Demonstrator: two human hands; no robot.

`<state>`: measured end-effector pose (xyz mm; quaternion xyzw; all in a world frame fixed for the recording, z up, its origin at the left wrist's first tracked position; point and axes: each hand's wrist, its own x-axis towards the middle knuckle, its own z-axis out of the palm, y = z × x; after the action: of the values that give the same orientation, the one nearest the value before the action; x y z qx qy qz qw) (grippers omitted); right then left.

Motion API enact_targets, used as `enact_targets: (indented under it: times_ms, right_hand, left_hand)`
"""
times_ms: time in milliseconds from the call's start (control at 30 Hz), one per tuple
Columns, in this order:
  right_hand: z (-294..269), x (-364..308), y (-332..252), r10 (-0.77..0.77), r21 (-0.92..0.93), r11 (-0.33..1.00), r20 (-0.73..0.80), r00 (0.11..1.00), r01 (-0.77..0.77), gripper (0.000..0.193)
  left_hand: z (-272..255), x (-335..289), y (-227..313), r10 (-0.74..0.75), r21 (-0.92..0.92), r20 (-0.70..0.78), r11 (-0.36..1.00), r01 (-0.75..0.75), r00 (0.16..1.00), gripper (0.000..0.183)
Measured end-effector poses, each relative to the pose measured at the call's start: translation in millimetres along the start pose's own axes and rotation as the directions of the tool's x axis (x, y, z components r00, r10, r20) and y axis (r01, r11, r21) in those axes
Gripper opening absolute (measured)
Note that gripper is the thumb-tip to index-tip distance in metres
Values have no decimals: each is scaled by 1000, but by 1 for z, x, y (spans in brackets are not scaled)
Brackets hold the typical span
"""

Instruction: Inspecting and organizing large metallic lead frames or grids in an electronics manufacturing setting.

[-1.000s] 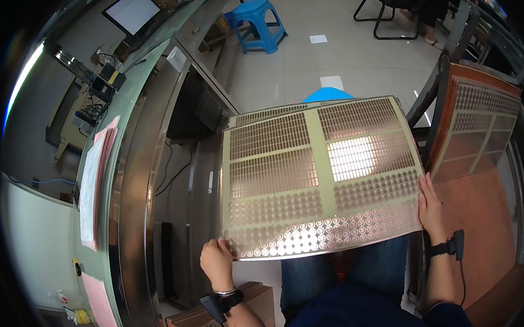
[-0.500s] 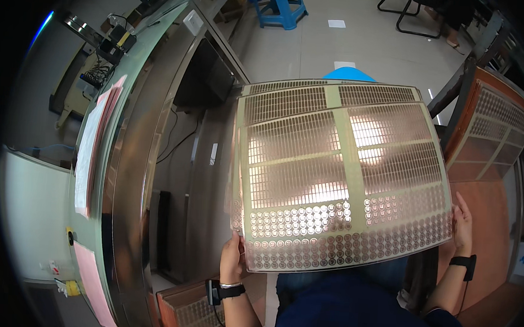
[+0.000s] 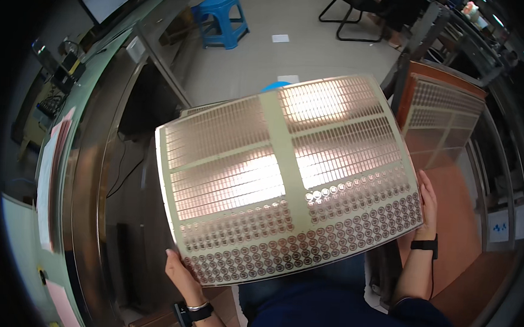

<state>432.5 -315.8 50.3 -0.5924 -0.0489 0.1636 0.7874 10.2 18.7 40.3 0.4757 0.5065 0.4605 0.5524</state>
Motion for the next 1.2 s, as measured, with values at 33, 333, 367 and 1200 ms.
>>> enact_targets:
  times_ms: [33,333,367,1200]
  right_hand:
    - [3,0,-5,17,162,987,-46,999,-9,37]
    - [29,-10,-51,-12,180,984,52,999,2,39]
    - [32,-9,-51,-8,180,984,71,997,-5,39]
    - [16,0,-66,-62,-113,990,185,981,85,32]
  left_hand:
    - [-3,4,0,26,-28,28,999,-25,999,41]
    - [10,17,15,54,-30,29,998,-53,998,38]
    - [7,17,15,59,-40,22,997,-59,998,37]
    - [29,-3,53,174,185,-224,974,-134,959,48]
